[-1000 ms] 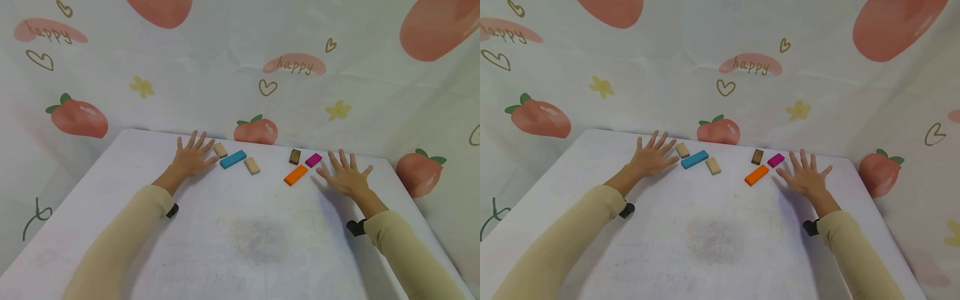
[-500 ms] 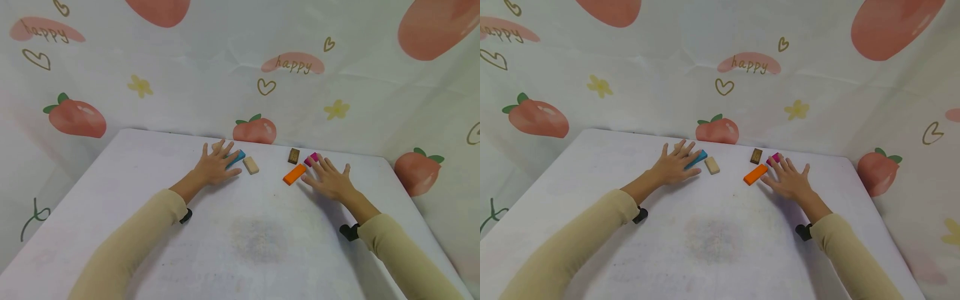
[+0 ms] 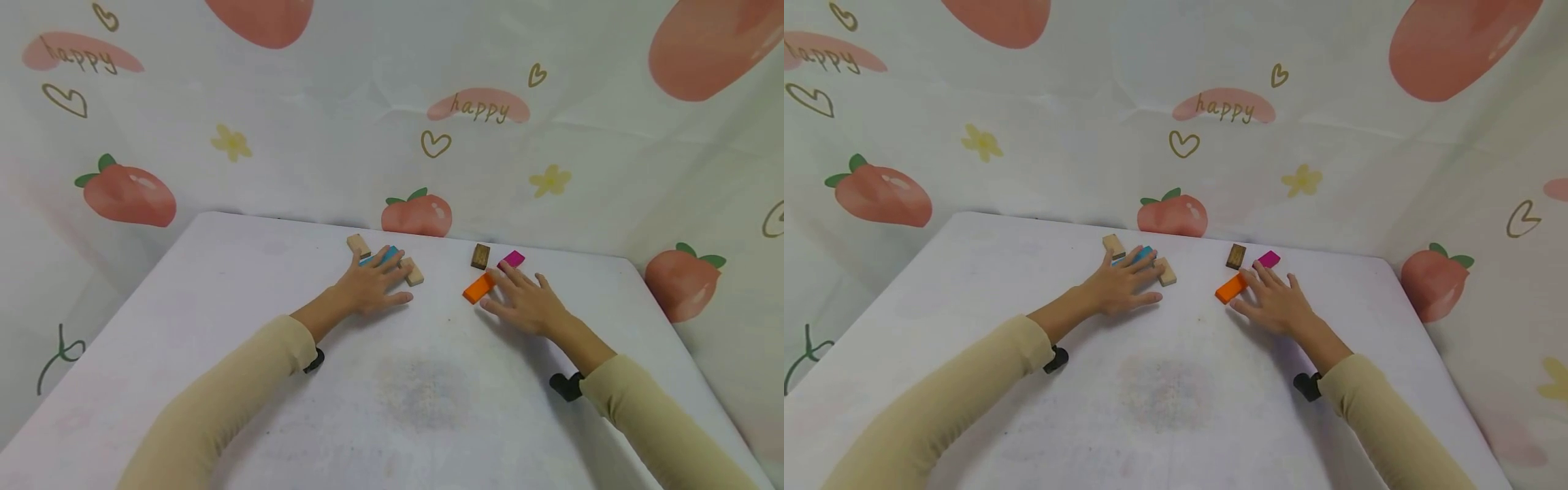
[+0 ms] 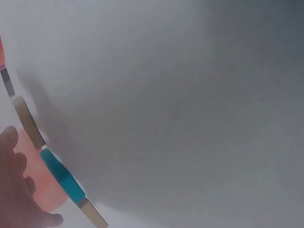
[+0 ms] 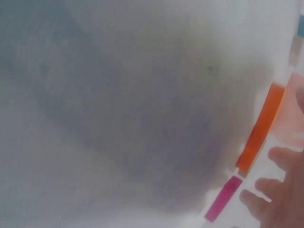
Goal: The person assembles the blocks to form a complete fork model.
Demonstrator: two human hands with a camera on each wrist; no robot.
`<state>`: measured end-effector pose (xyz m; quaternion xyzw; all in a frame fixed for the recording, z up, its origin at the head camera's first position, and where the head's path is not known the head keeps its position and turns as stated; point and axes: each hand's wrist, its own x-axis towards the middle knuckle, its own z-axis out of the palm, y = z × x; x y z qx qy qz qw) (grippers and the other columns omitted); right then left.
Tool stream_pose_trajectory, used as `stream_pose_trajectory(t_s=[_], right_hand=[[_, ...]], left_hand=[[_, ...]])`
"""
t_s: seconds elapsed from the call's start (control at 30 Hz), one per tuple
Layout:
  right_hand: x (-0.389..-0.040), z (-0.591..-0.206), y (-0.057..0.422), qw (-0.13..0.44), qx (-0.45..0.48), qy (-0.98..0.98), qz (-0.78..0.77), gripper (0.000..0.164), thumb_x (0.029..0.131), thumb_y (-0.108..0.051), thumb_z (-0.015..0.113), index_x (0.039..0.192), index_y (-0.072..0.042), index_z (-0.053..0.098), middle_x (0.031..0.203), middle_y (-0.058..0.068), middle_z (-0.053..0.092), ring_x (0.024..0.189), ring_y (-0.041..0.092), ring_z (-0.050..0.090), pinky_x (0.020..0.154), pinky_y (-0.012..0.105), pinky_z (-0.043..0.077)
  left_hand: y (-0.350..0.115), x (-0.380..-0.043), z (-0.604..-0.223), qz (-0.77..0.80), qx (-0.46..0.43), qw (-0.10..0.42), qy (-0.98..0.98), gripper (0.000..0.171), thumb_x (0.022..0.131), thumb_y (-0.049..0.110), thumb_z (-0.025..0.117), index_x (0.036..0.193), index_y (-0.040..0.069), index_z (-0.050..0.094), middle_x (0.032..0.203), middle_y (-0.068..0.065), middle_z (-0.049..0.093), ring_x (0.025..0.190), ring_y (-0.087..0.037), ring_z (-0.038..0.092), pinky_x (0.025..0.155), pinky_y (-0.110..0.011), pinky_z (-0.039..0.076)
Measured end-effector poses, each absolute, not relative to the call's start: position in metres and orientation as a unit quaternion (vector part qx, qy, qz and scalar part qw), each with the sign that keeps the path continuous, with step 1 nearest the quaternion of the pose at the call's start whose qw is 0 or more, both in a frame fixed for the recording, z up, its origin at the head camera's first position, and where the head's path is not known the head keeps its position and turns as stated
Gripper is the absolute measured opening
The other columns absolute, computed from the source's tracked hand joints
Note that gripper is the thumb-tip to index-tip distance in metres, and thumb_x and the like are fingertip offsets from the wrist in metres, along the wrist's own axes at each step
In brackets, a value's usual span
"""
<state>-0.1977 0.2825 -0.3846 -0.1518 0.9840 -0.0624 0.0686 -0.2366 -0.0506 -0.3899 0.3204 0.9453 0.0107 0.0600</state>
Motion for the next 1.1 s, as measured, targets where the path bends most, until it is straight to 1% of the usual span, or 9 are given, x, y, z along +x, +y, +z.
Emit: stream_pose_trajectory(t_s=[0.1, 0.2, 0.37, 0.57, 0.7, 0.9, 1.1], right_hand=[[-0.197, -0.385, 0.278, 0.061, -0.169, 0.981, -0.067, 0.078, 0.097, -0.057, 0.049, 0.155, -0.007, 0.034, 0.159, 0.024, 0.027, 0.142, 0.047, 0.03, 0.112, 0.068, 0.017], [-0.197, -0.386, 0.274, 0.049, -0.184, 0.979, -0.075, 0.072, 0.097, -0.051, 0.054, 0.149, -0.003, 0.043, 0.153, 0.026, 0.037, 0.138, 0.048, 0.036, 0.111, 0.064, 0.026], [-0.199, -0.386, 0.268, 0.032, -0.2, 0.975, -0.088, 0.065, 0.096, -0.043, 0.061, 0.142, 0.002, 0.052, 0.146, 0.028, 0.045, 0.133, 0.048, 0.042, 0.109, 0.062, 0.033], [-0.202, -0.387, 0.265, 0.004, -0.225, 0.969, -0.096, 0.057, 0.093, -0.034, 0.069, 0.132, 0.005, 0.059, 0.136, 0.027, 0.056, 0.122, 0.047, 0.054, 0.103, 0.059, 0.042], [-0.203, -0.387, 0.265, 0.014, -0.216, 0.97, -0.107, 0.056, 0.092, -0.033, 0.071, 0.132, 0.004, 0.06, 0.137, 0.027, 0.056, 0.12, 0.048, 0.055, 0.102, 0.06, 0.043], [-0.203, -0.388, 0.263, 0.037, -0.22, 0.966, -0.134, 0.056, 0.09, -0.035, 0.074, 0.131, 0.002, 0.063, 0.142, 0.023, 0.054, 0.128, 0.047, 0.05, 0.104, 0.06, 0.04], [-0.202, -0.387, 0.258, 0.049, -0.23, 0.961, -0.143, 0.06, 0.088, -0.036, 0.075, 0.135, -0.001, 0.061, 0.145, 0.021, 0.051, 0.131, 0.045, 0.048, 0.104, 0.06, 0.04]], left_hand=[[-0.049, -0.235, -0.389, 0.016, 0.326, 0.068, 0.943, 0.07, 0.1, 0.065, 0.033, 0.159, 0.029, 0.024, 0.167, -0.001, 0.013, 0.153, -0.027, 0.003, 0.113, -0.07, 0.005], [-0.047, -0.234, -0.39, 0.017, 0.329, 0.076, 0.941, 0.069, 0.1, 0.065, 0.033, 0.159, 0.029, 0.026, 0.166, -0.001, 0.017, 0.153, -0.028, 0.005, 0.113, -0.07, 0.005], [-0.045, -0.234, -0.391, 0.013, 0.325, 0.092, 0.941, 0.07, 0.1, 0.066, 0.031, 0.159, 0.03, 0.024, 0.166, 0.001, 0.017, 0.153, -0.026, 0.004, 0.114, -0.069, 0.005], [-0.046, -0.234, -0.39, 0.016, 0.329, 0.099, 0.939, 0.07, 0.099, 0.066, 0.033, 0.159, 0.03, 0.025, 0.166, 0.0, 0.017, 0.153, -0.027, 0.004, 0.114, -0.069, 0.006], [-0.047, -0.233, -0.389, 0.021, 0.336, 0.104, 0.936, 0.071, 0.099, 0.065, 0.035, 0.159, 0.029, 0.026, 0.166, -0.001, 0.018, 0.153, -0.027, 0.005, 0.114, -0.068, 0.009], [-0.049, -0.23, -0.387, 0.025, 0.343, 0.107, 0.933, 0.07, 0.099, 0.063, 0.038, 0.159, 0.027, 0.026, 0.165, -0.003, 0.019, 0.153, -0.028, 0.007, 0.114, -0.068, 0.01], [-0.051, -0.226, -0.384, 0.035, 0.354, 0.108, 0.929, 0.07, 0.099, 0.062, 0.041, 0.158, 0.026, 0.029, 0.165, -0.004, 0.022, 0.153, -0.028, 0.008, 0.114, -0.068, 0.012]])
